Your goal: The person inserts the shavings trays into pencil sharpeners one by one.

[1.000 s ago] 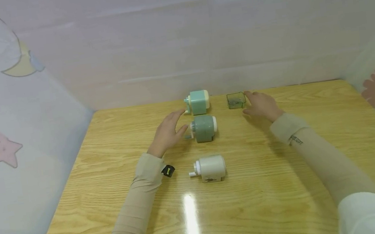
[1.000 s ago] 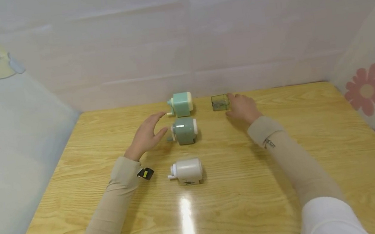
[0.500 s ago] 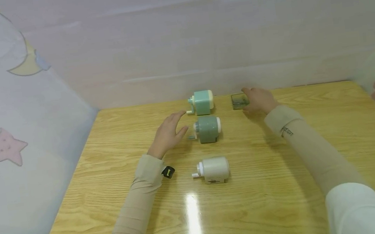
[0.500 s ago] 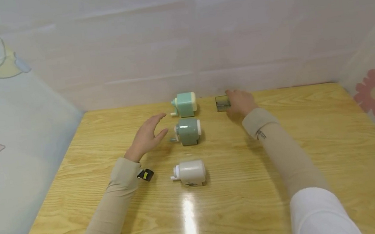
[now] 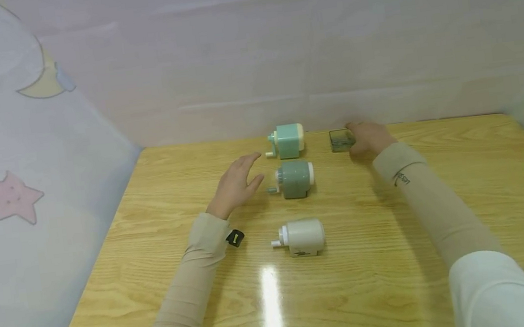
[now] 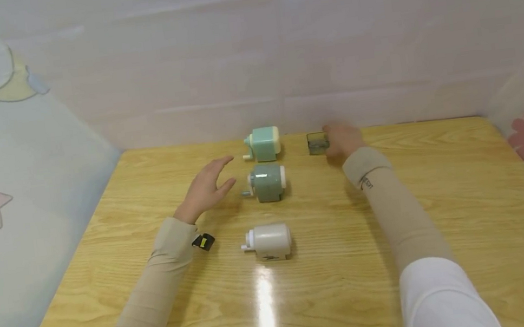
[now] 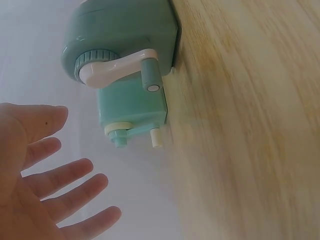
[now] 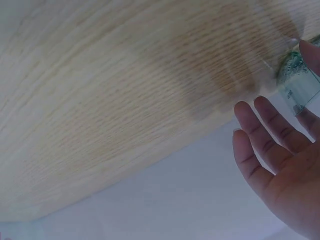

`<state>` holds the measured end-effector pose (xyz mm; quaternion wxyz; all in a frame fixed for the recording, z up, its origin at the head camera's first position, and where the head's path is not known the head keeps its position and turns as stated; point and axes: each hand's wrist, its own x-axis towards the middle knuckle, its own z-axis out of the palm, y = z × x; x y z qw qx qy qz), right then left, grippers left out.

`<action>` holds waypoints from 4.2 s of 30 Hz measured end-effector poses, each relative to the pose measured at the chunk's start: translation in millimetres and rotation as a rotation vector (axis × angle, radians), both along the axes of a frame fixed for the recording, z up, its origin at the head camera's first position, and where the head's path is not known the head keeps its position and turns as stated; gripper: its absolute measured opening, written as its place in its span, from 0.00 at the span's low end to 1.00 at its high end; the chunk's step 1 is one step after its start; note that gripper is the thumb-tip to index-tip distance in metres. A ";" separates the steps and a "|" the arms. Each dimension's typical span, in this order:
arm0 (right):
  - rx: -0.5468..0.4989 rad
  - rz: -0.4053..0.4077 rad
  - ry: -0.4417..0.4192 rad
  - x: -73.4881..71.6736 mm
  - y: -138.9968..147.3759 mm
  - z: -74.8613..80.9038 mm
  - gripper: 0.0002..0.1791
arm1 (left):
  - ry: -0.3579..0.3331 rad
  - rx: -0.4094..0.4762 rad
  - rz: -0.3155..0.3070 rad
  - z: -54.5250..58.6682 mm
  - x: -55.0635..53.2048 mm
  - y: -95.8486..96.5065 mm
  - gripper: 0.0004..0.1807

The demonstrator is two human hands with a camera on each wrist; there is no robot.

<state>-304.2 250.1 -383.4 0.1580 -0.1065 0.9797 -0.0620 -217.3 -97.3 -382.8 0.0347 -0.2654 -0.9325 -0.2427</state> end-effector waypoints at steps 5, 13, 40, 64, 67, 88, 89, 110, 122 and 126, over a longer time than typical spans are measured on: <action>-0.026 0.011 0.008 2.0 -0.5 -0.5 0.40 | -0.002 -0.001 -0.002 -0.1 -0.1 1.1 0.28; -0.070 0.019 -0.001 2.2 -2.4 -1.0 0.37 | -0.021 0.006 0.001 3.4 -2.7 5.7 0.28; -0.067 -0.007 0.003 9.8 -3.5 0.7 0.40 | -0.018 0.004 -0.018 7.8 -50.6 14.0 0.28; -0.075 -0.035 -0.005 10.7 3.3 -2.7 0.41 | -0.147 -0.180 -0.043 9.6 -89.9 47.2 0.33; -0.066 -0.035 -0.008 11.5 4.9 -2.9 0.41 | -0.153 -0.171 -0.045 6.0 -93.2 52.8 0.33; -0.050 -0.016 0.014 3.7 -8.1 -3.3 0.39 | -0.084 -0.269 0.038 2.8 -95.9 51.3 0.32; -0.052 -0.017 0.012 2.9 -8.2 -3.7 0.39 | -0.082 -0.271 0.040 2.6 -96.2 51.4 0.32; -0.083 0.005 0.026 7.1 -20.3 -2.0 0.39 | -0.055 -0.327 0.031 9.3 -94.2 60.8 0.28; -0.086 0.011 0.020 7.5 -27.2 -3.1 0.39 | -0.025 -0.347 0.047 3.7 -97.6 65.6 0.22; -0.084 0.017 0.031 7.9 -30.0 -2.9 0.39 | -0.031 -0.351 0.052 2.0 -98.5 66.2 0.22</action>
